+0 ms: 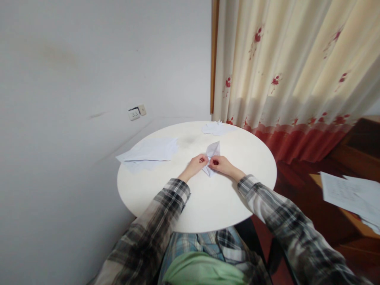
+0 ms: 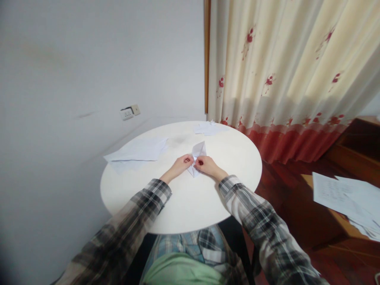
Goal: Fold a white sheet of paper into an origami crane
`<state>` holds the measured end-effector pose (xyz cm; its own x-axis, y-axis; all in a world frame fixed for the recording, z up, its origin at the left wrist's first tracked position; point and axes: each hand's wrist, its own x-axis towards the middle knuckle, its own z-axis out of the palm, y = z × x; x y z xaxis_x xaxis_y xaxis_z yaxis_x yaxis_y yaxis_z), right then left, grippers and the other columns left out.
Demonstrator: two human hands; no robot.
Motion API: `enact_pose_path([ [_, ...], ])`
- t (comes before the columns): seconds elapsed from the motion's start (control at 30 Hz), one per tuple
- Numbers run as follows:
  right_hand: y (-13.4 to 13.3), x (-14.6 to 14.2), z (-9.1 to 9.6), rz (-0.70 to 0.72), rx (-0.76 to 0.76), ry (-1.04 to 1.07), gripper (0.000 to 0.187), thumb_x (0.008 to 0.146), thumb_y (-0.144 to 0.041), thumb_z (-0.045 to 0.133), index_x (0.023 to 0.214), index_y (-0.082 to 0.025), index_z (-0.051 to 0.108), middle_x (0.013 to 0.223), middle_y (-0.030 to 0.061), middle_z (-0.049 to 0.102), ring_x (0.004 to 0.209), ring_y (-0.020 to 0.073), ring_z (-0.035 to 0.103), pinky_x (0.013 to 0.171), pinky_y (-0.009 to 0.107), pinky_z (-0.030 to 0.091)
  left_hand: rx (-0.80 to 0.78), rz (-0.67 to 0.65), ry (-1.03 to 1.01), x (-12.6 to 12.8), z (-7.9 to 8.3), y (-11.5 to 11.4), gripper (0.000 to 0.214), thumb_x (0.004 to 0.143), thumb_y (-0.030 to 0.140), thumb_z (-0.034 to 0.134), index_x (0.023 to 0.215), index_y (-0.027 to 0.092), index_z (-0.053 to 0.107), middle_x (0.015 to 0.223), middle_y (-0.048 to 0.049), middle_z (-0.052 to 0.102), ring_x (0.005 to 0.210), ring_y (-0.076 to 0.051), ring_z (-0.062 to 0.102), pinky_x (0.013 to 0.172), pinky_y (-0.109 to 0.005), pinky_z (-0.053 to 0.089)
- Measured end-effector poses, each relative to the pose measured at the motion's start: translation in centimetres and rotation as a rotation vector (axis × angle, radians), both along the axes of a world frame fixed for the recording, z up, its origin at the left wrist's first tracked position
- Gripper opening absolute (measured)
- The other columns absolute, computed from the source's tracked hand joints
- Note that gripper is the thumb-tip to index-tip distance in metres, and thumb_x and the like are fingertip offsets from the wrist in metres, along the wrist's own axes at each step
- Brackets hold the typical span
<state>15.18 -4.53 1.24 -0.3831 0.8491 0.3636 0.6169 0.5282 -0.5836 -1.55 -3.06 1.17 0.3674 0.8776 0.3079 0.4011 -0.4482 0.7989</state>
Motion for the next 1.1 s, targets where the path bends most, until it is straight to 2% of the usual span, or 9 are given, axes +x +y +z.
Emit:
enact_pose_path([
  [0.13,-0.02,0.03,0.03,0.010,0.054,-0.011,0.008,0.069,-0.018,0.057,0.062,-0.015,0.055,0.063,-0.0027,0.050,0.058,0.0084,0.043,0.056,0.019,0.032,-0.078,-0.130,0.055,-0.66,0.46,-0.06,0.012,0.068,0.026,0.057,0.071,0.015,0.054,0.069,0.0011,0.055,0.064,-0.011,0.050,0.062,-0.022,0.042],
  [0.23,-0.12,0.04,0.13,0.009,0.058,-0.011,0.004,0.068,-0.015,0.058,0.064,-0.015,0.056,0.063,-0.0026,0.050,0.058,0.0083,0.043,0.056,0.019,0.031,-0.068,-0.192,0.089,-0.92,0.47,-0.11,0.019,0.067,0.032,0.061,0.069,0.015,0.053,0.065,0.0021,0.053,0.062,-0.010,0.048,0.060,-0.022,0.040],
  [0.43,0.01,0.07,0.08,0.015,0.065,-0.017,0.005,0.067,-0.016,0.060,0.064,-0.014,0.056,0.063,-0.0028,0.050,0.059,0.0084,0.043,0.056,0.020,0.031,-0.049,-0.168,0.144,-0.91,0.31,-0.06,0.023,0.062,0.032,0.066,0.066,0.015,0.051,0.065,0.0027,0.051,0.063,-0.011,0.047,0.062,-0.024,0.040],
  [0.8,-0.01,0.13,0.10,0.015,0.044,-0.004,0.005,0.068,-0.017,0.060,0.065,-0.014,0.057,0.063,-0.0032,0.049,0.057,0.0078,0.042,0.054,0.020,0.030,-0.031,-0.236,0.135,-1.01,0.24,0.23,0.025,0.056,0.028,0.070,0.064,0.016,0.050,0.064,0.0043,0.050,0.063,-0.010,0.045,0.063,-0.023,0.037],
  [1.1,0.10,0.11,-0.02,0.012,0.057,-0.017,0.009,0.069,-0.017,0.059,0.062,-0.015,0.054,0.062,-0.0030,0.049,0.057,0.0082,0.042,0.055,0.020,0.031,-0.025,-0.215,0.276,-1.02,0.94,-0.39,0.032,0.053,0.038,0.072,0.061,0.017,0.050,0.057,0.0059,0.044,0.055,-0.009,0.039,0.052,-0.022,0.030],
])
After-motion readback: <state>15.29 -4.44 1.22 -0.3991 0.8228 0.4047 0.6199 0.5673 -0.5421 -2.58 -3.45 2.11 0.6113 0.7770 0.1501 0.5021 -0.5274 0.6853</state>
